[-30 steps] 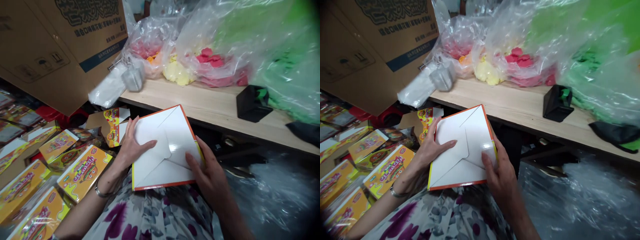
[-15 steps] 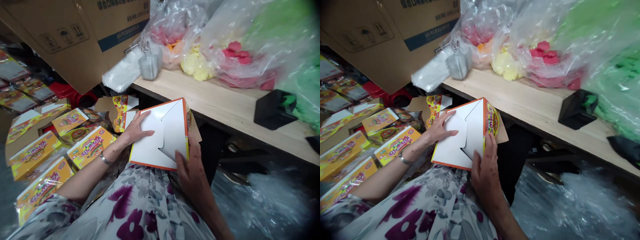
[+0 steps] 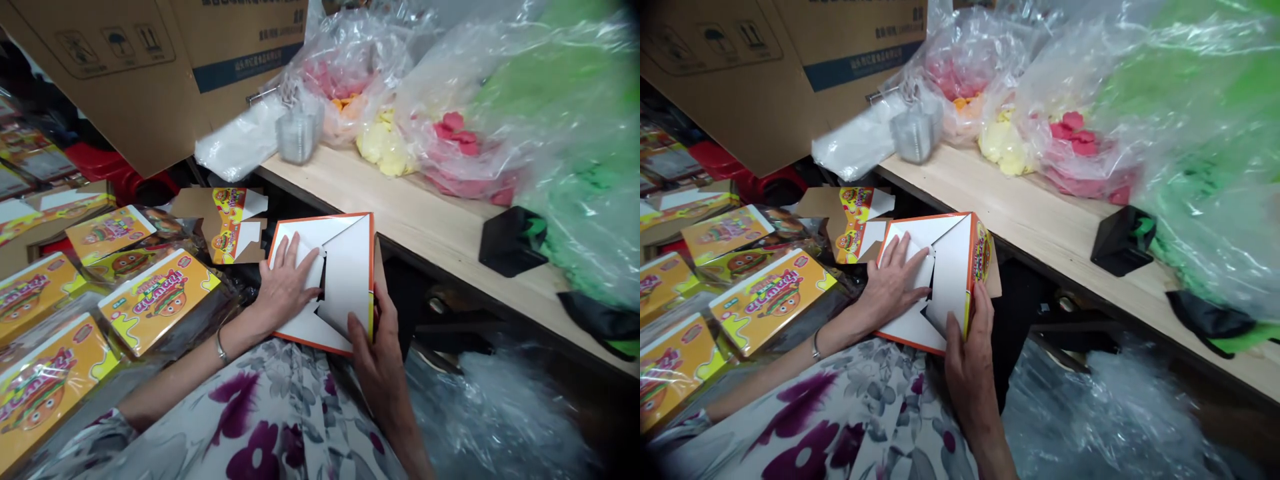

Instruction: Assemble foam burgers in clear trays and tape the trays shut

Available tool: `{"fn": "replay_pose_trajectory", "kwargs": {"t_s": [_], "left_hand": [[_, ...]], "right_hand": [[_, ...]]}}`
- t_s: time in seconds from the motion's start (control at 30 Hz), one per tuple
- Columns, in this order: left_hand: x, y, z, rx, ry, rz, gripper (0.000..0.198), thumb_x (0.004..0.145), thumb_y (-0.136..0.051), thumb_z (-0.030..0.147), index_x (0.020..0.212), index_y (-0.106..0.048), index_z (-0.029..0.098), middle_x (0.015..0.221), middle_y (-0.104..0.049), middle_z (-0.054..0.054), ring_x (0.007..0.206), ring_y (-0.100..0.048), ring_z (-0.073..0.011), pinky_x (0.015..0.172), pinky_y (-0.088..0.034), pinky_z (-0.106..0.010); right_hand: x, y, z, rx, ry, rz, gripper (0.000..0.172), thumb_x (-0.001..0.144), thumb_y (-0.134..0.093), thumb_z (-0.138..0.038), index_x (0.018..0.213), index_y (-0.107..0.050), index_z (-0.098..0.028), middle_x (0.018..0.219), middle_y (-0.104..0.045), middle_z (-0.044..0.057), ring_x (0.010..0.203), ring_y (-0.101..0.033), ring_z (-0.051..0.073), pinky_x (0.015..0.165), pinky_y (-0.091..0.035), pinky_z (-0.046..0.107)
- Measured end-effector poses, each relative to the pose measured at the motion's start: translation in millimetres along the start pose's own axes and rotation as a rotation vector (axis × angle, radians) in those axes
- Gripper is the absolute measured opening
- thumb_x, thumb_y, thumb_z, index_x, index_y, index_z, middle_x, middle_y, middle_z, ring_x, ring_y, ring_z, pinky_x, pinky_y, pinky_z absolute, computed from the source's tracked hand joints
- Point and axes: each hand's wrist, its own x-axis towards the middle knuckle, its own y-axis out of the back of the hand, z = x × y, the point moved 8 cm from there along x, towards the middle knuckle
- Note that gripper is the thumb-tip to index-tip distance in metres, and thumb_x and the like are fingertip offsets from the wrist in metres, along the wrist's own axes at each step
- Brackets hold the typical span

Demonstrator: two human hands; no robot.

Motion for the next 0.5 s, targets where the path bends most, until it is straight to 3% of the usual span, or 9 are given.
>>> {"fn": "replay_pose_trajectory", "kwargs": {"t_s": [0.1, 0.2, 0.3, 0.37, 0.43, 0.5], "left_hand": [[0, 3.3, 0, -0.043, -0.036, -0.005, 0.054, 0.084, -0.058, 0.038, 0.135, -0.044, 0.028, 0.155, -0.014, -0.015, 0.142, -0.008, -0.0378, 0.099, -0.023, -0.070], [0, 19.7, -13, -0.240, -0.084, 0.069, 0.043, 0.087, -0.055, 0.038, 0.127, -0.052, 0.025, 0.154, -0.019, -0.014, 0.142, -0.015, -0.0321, 0.107, -0.024, -0.060], [-1, 26.3, -43, -0.551, 0.062, 0.190, 0.064, 0.079, -0.064, 0.045, 0.134, -0.042, 0.022, 0.151, -0.027, -0.015, 0.137, -0.029, -0.0304, 0.109, -0.029, -0.051], [-2, 9.5, -51, -0.822, 0.185, 0.122, 0.072, 0.080, -0.061, 0.049, 0.139, -0.032, 0.021, 0.141, -0.043, -0.016, 0.127, -0.044, -0.0303, 0.102, -0.041, -0.050], [-6, -6.1, -43, -1.068, 0.249, 0.012, 0.066, 0.085, -0.053, 0.050, 0.139, -0.031, 0.020, 0.129, -0.055, -0.015, 0.113, -0.057, -0.0289, 0.090, -0.051, -0.047], [-13, -2.5, -30, -1.194, 0.277, -0.010, 0.057, 0.089, -0.046, 0.049, 0.137, -0.035, 0.021, 0.124, -0.059, -0.012, 0.104, -0.062, -0.0271, 0.083, -0.055, -0.043]], "right_hand": [[1, 9, 4, 0.025, -0.070, 0.006, 0.060, 0.090, -0.048, -0.040, 0.143, -0.028, -0.019, 0.146, -0.033, 0.013, 0.133, -0.035, 0.027, 0.110, -0.030, 0.048], [2, 22, 10, 0.071, -0.181, 0.025, 0.061, 0.088, -0.050, -0.046, 0.141, -0.033, -0.022, 0.143, -0.039, 0.011, 0.129, -0.040, 0.028, 0.106, -0.035, 0.047], [1, 30, 18, 0.110, -0.245, 0.028, 0.056, 0.089, -0.047, -0.048, 0.139, -0.037, -0.024, 0.140, -0.045, 0.008, 0.127, -0.043, 0.027, 0.102, -0.040, 0.044], [1, 32, 21, 0.104, -0.244, 0.033, 0.058, 0.088, -0.048, -0.049, 0.139, -0.039, -0.023, 0.139, -0.047, 0.009, 0.126, -0.044, 0.027, 0.100, -0.043, 0.042], [0, 37, 21, 0.071, -0.234, 0.065, 0.060, 0.086, -0.050, -0.050, 0.138, -0.040, -0.022, 0.138, -0.048, 0.010, 0.125, -0.046, 0.028, 0.097, -0.045, 0.041], [-5, 43, 15, 0.025, -0.227, 0.094, 0.058, 0.086, -0.051, -0.049, 0.136, -0.042, -0.022, 0.138, -0.048, 0.009, 0.124, -0.047, 0.028, 0.095, -0.046, 0.039]]}}
